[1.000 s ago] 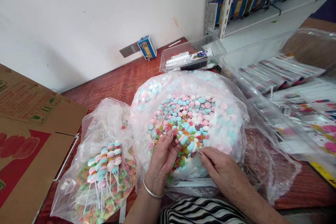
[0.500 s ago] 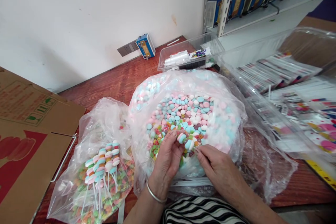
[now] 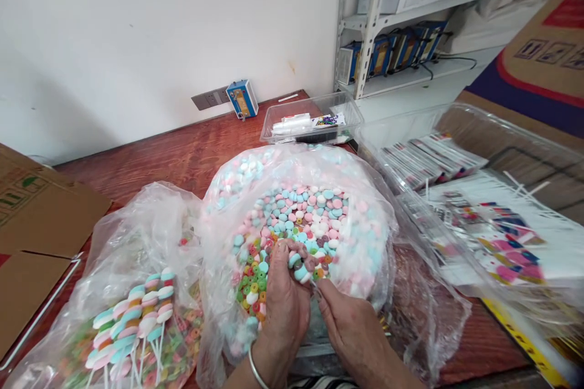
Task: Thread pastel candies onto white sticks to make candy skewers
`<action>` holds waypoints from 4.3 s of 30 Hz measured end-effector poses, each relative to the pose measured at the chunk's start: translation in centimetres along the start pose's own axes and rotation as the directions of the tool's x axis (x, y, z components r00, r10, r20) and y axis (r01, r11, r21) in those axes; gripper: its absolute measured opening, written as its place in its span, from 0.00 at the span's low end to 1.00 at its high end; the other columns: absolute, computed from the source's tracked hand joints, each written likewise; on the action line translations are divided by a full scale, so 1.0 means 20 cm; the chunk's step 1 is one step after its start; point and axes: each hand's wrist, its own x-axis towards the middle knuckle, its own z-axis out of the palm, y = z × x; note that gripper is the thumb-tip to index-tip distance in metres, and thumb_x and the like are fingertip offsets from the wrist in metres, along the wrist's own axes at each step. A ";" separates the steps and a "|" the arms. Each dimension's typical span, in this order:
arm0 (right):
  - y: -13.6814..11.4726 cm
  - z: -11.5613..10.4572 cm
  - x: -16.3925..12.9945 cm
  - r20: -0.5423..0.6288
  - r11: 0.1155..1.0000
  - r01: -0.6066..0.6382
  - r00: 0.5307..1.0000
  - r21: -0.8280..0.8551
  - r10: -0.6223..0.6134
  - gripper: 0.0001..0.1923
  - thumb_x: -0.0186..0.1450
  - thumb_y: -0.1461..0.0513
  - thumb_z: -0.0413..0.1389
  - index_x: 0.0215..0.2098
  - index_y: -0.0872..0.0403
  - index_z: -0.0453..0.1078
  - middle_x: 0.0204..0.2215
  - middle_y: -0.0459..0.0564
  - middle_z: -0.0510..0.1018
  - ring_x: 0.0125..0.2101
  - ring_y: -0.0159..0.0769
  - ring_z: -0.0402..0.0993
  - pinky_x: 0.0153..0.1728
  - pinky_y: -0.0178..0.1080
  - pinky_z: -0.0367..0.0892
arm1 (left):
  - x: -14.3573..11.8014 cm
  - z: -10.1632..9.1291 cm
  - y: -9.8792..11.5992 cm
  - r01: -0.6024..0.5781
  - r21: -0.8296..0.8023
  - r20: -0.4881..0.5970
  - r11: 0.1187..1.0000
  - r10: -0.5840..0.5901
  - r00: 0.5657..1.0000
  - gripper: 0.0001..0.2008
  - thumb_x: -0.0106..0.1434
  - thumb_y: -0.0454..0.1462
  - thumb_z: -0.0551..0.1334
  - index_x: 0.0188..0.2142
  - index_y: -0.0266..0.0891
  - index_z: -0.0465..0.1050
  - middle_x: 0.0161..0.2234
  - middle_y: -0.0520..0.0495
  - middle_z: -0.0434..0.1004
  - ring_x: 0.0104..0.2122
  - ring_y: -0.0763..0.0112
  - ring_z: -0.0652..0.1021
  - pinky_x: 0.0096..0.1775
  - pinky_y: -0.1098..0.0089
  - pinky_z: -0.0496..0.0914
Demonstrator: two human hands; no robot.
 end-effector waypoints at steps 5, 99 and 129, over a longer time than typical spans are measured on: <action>-0.01 0.02 0.01 -0.039 0.999 0.017 0.999 0.027 -0.016 0.17 0.72 0.63 0.39 0.41 0.52 0.70 0.29 0.51 0.83 0.28 0.38 0.81 0.26 0.32 0.65 | -0.02 0.02 -0.04 0.041 0.004 -0.002 0.999 -0.041 0.999 0.14 0.63 0.46 0.61 0.28 0.39 0.65 0.25 0.54 0.63 0.24 0.78 0.66 0.32 0.74 0.68; -0.03 -0.06 -0.05 -0.052 0.910 -0.141 0.983 0.390 0.174 0.16 0.70 0.58 0.41 0.29 0.52 0.64 0.20 0.44 0.72 0.21 0.35 0.69 0.22 0.34 0.60 | 0.09 -0.21 0.01 -0.344 0.697 0.199 0.629 0.292 0.936 0.08 0.61 0.37 0.64 0.41 0.40 0.74 0.35 0.48 0.77 0.35 0.70 0.76 0.40 0.70 0.70; 0.09 0.21 -0.09 -0.108 0.981 0.085 0.992 0.177 -0.066 0.24 0.74 0.60 0.33 0.63 0.58 0.56 0.34 0.61 0.84 0.24 0.45 0.82 0.22 0.38 0.74 | -0.04 0.06 -0.08 0.017 -0.002 -0.073 1.000 -0.017 0.997 0.19 0.67 0.51 0.53 0.29 0.39 0.62 0.21 0.56 0.61 0.16 0.80 0.60 0.22 0.75 0.61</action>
